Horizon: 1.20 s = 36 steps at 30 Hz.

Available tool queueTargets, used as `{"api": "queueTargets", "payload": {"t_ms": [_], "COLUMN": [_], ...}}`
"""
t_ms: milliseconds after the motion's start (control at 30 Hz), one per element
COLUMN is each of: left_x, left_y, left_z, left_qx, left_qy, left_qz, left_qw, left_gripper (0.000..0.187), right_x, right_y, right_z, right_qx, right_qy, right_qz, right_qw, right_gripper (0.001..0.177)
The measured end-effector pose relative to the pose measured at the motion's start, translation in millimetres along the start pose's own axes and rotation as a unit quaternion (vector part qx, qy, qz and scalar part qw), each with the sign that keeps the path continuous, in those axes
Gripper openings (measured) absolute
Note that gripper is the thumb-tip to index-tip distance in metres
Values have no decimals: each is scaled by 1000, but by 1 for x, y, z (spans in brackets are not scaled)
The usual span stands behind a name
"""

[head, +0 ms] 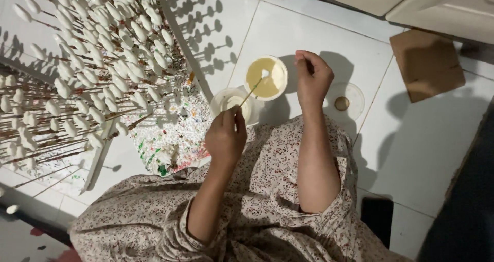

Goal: Dip small objects into paint and place them onto a decorative structure

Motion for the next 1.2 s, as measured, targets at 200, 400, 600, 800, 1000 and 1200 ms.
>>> {"api": "queueTargets", "payload": {"t_ms": [200, 400, 600, 800, 1000, 1200], "left_x": [26, 43, 47, 3, 37, 0], "left_y": [12, 23, 12, 6, 22, 6], "left_z": [8, 11, 15, 5, 4, -1], "left_qx": [72, 90, 71, 32, 82, 18], "left_qy": [-142, -195, -202, -64, -181, -26], "left_qz": [-55, -92, -124, 19, -69, 38], "left_qw": [986, 972, 969, 997, 978, 999], "left_gripper": [7, 7, 5, 5, 9, 3], "right_x": [2, 1, 1, 1, 2, 2], "right_y": [-1, -3, -4, -2, -1, 0], "right_z": [5, 4, 9, 3, 1, 8], "right_qx": [-2, -14, -11, -14, -16, -14], "right_qy": [-10, -4, -7, -7, -1, -15], "right_qz": [-1, 4, 4, 6, 0, 7], "right_qw": [1000, 1000, 1000, 1000, 1000, 1000], "right_gripper": [13, 14, 16, 14, 14, 14]}}
Point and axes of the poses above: each hand's wrist, its own y-axis towards the middle knuckle, its own x-axis out of the back of the hand, z = x × y, the point moved 8 cm from there along y, towards the middle knuckle, and after that the axes turned 13 degrees about -z, right-handed, at the moved point
